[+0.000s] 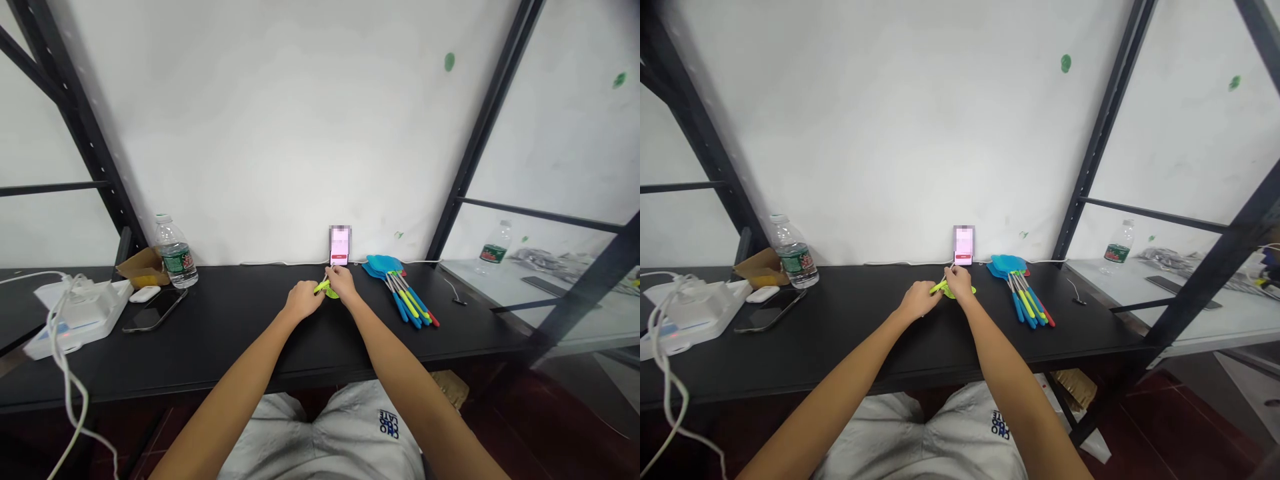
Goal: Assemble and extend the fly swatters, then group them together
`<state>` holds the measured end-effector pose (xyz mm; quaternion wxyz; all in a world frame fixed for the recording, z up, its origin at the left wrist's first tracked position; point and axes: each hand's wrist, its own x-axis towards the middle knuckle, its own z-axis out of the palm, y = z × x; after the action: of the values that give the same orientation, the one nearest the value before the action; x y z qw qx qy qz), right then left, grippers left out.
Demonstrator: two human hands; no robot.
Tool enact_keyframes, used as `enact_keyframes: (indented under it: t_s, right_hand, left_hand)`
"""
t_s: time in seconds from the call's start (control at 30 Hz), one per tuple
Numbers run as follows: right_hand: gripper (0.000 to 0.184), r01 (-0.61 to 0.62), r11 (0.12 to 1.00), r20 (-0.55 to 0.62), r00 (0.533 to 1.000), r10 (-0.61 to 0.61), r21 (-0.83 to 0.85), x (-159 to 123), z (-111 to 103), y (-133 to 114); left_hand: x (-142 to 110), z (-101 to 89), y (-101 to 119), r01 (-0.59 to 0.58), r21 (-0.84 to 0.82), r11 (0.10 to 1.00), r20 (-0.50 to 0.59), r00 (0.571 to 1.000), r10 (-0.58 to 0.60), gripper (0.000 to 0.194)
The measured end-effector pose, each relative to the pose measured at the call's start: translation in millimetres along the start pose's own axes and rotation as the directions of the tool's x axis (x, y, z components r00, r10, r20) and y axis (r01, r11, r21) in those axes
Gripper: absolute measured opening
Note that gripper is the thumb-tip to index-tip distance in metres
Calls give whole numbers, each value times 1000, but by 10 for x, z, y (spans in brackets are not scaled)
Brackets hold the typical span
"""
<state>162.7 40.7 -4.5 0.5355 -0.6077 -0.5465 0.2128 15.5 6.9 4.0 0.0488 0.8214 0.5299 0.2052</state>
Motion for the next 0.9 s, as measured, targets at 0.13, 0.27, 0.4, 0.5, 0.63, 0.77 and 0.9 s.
enact_keyframes:
  t_s: [0.13, 0.27, 0.4, 0.5, 0.63, 0.77, 0.9]
  right_hand:
    - [32, 12, 999, 19, 1000, -11, -37, -21, 6, -26]
    - [30, -8, 1000, 56, 998, 9, -20, -13, 16, -6]
    - [31, -12, 997, 118, 993, 3, 75, -8, 30, 30]
    - [31, -42, 988, 147, 989, 20, 150, -19, 40, 33]
    - [27, -101, 965, 170, 984, 60, 243, -28, 31, 2]
    - [24, -129, 941, 136, 987, 90, 312, 0, -5, -14]
    - [22, -91, 948, 26, 996, 88, 305, 64, -47, 40]
  left_hand:
    - [7, 7, -7, -4, 25, 1000, -5, 1000, 4, 32]
    - [17, 17, -18, -4, 47, 999, -8, 1000, 4, 32]
    - [21, 24, -29, -5, 52, 999, -14, 1000, 6, 31]
    - [19, 25, -24, 0, 47, 999, -16, 1000, 1, 31]
    - [11, 14, -5, 13, 40, 999, -11, 1000, -12, 32]
    - [-3, -6, 2, 37, 31, 999, -13, 999, -37, 37]
    - [-10, -11, -6, 50, 21, 999, 11, 999, -51, 38]
